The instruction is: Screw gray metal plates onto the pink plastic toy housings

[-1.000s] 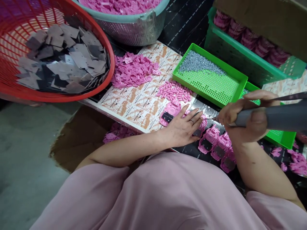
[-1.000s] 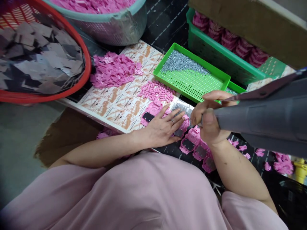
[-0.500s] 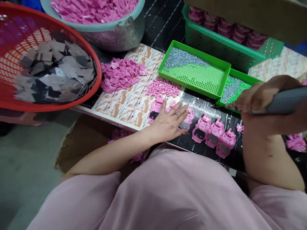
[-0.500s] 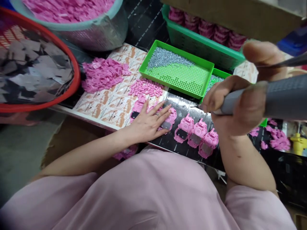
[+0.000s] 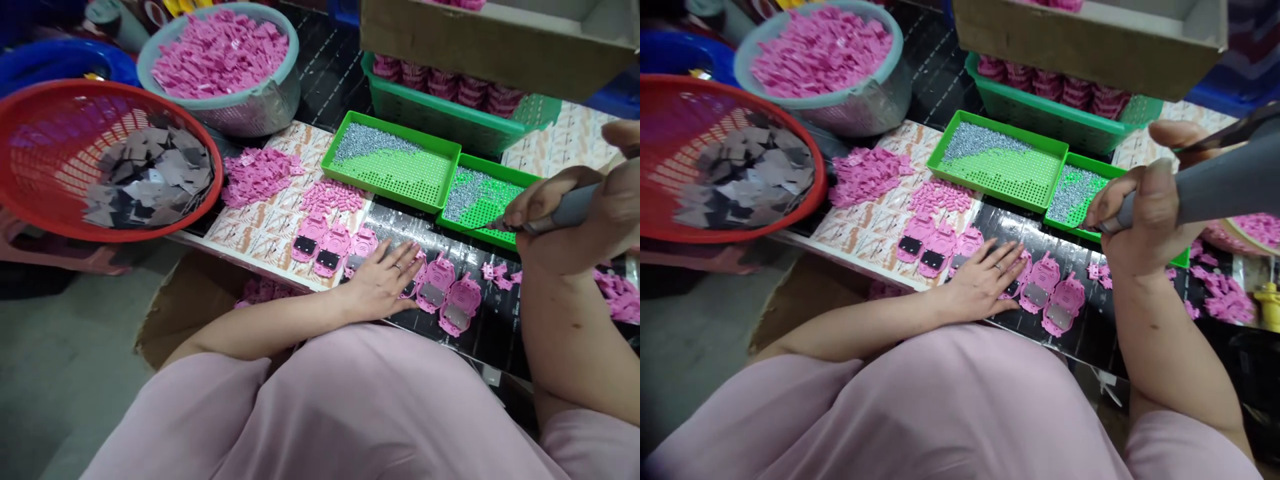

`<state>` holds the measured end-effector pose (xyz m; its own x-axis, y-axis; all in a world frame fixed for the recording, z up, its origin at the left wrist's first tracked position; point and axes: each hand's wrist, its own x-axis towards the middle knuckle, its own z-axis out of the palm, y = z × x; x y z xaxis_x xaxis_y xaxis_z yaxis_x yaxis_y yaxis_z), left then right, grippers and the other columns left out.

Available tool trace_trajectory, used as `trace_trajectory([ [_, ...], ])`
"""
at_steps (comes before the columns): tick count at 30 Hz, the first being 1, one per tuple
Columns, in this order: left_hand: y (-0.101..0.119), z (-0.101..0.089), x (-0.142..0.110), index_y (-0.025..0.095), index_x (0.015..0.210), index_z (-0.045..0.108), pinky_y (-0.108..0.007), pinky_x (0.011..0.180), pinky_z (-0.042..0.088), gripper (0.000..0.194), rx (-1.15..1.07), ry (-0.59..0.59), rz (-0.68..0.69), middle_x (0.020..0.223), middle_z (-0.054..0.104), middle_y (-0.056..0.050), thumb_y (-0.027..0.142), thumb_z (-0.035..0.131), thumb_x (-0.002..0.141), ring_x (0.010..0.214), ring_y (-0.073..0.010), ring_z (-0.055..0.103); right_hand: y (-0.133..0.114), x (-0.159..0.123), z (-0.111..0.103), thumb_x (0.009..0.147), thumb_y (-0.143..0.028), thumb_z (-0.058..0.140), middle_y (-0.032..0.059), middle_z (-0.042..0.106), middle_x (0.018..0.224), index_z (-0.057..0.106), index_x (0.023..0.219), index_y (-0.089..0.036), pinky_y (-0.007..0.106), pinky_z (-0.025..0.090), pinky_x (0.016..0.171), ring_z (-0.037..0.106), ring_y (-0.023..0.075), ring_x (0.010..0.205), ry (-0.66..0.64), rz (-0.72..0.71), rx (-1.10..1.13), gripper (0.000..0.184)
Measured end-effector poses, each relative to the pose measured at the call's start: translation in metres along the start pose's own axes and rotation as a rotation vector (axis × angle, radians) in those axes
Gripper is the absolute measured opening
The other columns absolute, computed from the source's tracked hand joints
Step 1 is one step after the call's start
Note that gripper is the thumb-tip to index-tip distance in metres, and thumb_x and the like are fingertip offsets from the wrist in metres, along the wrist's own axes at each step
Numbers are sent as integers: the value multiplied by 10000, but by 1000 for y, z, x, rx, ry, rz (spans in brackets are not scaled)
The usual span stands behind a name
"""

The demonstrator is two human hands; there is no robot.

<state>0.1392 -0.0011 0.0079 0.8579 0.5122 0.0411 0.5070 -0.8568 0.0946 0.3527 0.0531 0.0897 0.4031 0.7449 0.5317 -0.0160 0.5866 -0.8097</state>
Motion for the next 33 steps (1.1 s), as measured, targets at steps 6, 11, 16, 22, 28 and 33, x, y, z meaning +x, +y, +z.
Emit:
trace_trajectory([
  [6, -13, 1, 5, 74, 1459, 351, -521, 1174, 203, 697, 36, -39, -87, 1553, 301, -171, 568, 380, 969, 1445, -287, 291, 25, 21, 36, 798, -359, 627, -96, 453, 504, 560, 869, -198, 227, 333, 271, 428, 80, 306, -6, -190, 128, 188],
  [11, -26, -3, 13, 51, 1446, 371, -542, 1164, 201, 711, 22, -19, -108, 1541, 328, -174, 561, 422, 954, 1434, -306, 297, 69, 37, 62, 840, -430, 635, -142, 355, 428, 504, 925, -207, 165, 279, 286, 368, 56, 265, -56, -251, 133, 272],
  [16, -28, -5, 15, 57, 1415, 430, -503, 1155, 240, 707, -23, -23, -129, 1537, 336, -184, 566, 477, 926, 1425, -313, 315, 97, 46, 69, 804, -563, 657, -122, 360, 469, 503, 944, -247, 217, 272, 278, 366, 62, 276, -45, -212, 28, 379],
  [22, -30, -6, 14, 97, 1404, 444, -538, 1139, 252, 703, -38, -15, -148, 1505, 393, -187, 593, 494, 909, 1396, -312, 363, 106, 47, 67, 793, -682, 586, -141, 302, 430, 419, 979, -285, 252, 225, 307, 324, 73, 273, -85, -129, -69, 469],
  [28, -30, -6, 16, 97, 1418, 425, -561, 1148, 227, 710, -32, -29, -146, 1525, 368, -169, 593, 482, 914, 1420, -311, 322, 108, 47, 71, 795, -643, 618, -126, 346, 407, 469, 882, -283, 281, 217, 296, 334, 74, 271, -114, -143, -76, 399],
  [33, -29, -4, 16, 79, 1422, 414, -554, 1152, 229, 718, -42, -17, -136, 1514, 388, -164, 592, 459, 923, 1422, -300, 316, 77, 46, 65, 827, -558, 608, -129, 357, 453, 428, 1090, -282, 254, 343, 363, 418, 92, 339, -103, -23, -26, 422],
])
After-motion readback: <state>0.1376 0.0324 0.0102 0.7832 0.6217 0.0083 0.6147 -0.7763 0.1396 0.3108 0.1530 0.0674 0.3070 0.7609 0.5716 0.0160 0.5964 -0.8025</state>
